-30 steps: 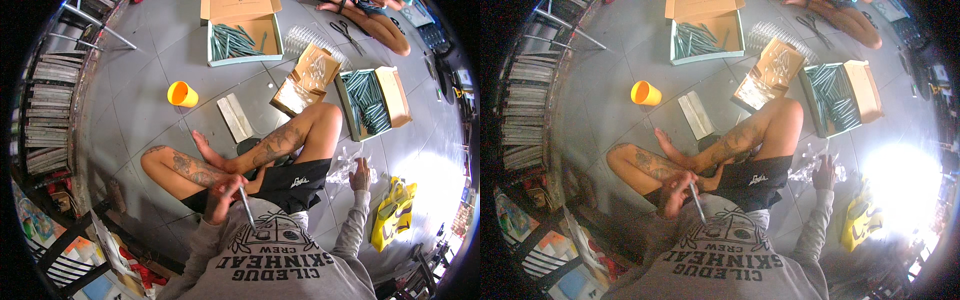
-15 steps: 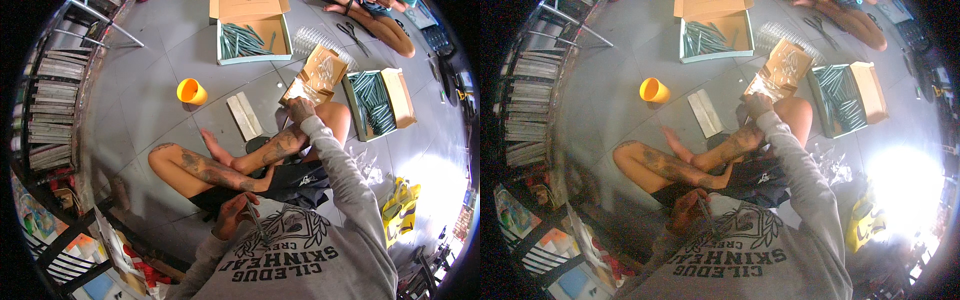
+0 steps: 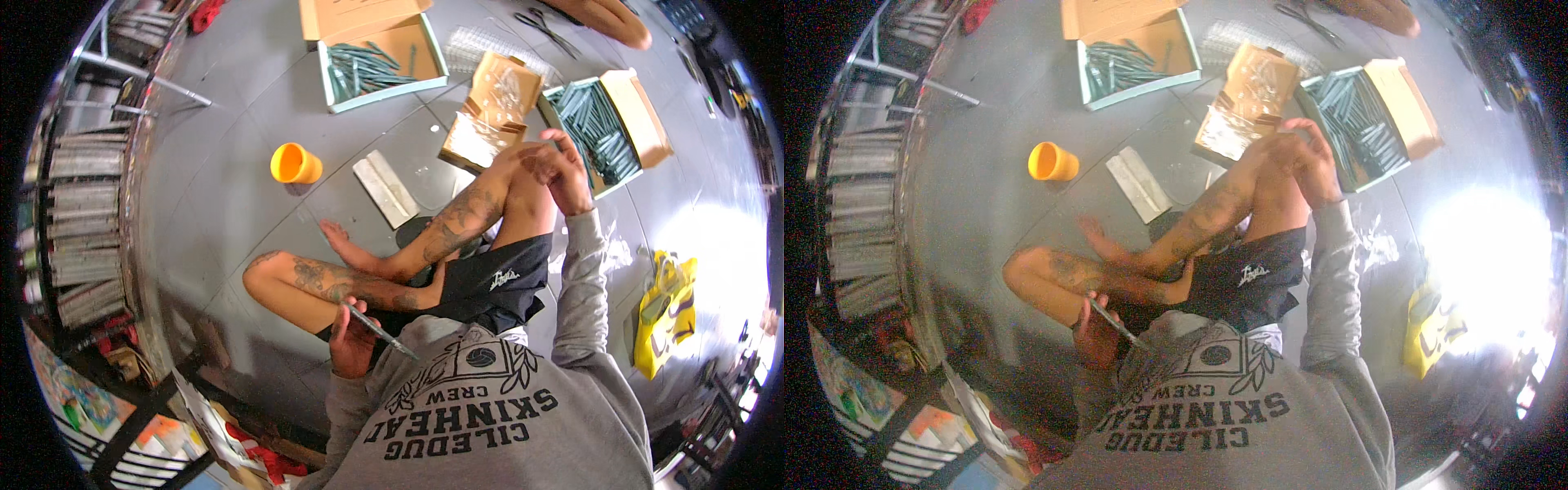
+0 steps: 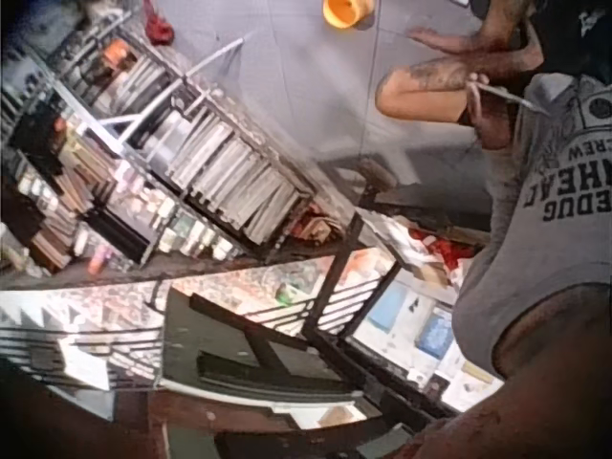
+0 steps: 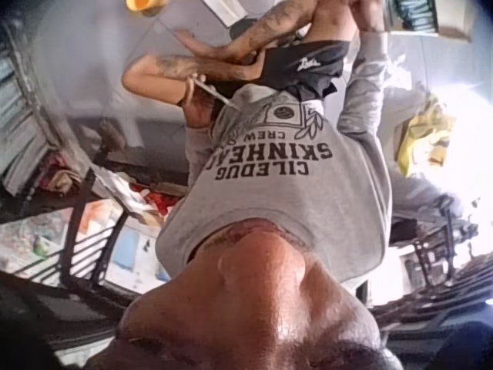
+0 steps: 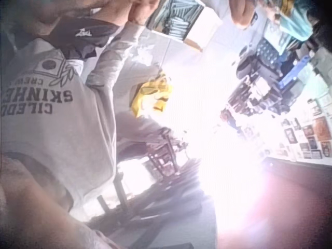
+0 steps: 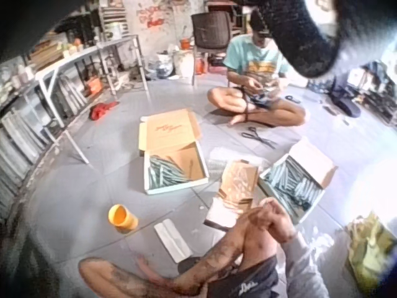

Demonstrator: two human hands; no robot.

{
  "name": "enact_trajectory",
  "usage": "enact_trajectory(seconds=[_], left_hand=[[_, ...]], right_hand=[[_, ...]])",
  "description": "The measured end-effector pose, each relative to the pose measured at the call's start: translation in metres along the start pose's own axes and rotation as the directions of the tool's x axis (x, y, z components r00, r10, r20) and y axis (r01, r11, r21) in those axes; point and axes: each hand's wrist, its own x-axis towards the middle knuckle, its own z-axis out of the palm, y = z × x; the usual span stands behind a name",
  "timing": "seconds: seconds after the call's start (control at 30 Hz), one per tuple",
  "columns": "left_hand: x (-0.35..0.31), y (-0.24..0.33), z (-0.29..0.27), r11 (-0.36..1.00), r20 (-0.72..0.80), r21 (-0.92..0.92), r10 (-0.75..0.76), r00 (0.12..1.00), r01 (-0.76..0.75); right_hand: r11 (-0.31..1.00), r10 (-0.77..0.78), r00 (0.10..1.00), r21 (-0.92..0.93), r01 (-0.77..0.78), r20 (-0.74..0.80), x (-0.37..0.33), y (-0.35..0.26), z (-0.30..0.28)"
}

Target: The person assembles pens by inserting ink cartridges into pen barrels and placing the finished items into cardboard boxes while sitting on the floor.

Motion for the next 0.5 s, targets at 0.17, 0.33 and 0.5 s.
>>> enact_trajectory(seconds=[0.17,0.33,0.5], left_hand=[[0.02,0.009,0.012,0.99,-0.065,0.142,0.025,0.998,-0.016],[0.02,0.016,0.013,0.953,-0.18,0.271,0.188,0.966,-0.135],[0.008,0.017,0.007,0.953,-0.188,0.213,0.259,0.948,-0.218]], right_hand=[[0.355,-0.137,0.96,-0.893,0.278,0.244,0.021,0.078,0.048],[-0.09,0.072,0.947,-0.944,0.319,0.313,0.084,0.189,0.082],[-0.231,0.148,0.919,-0.891,0.391,0.365,0.11,0.21,0.087]])
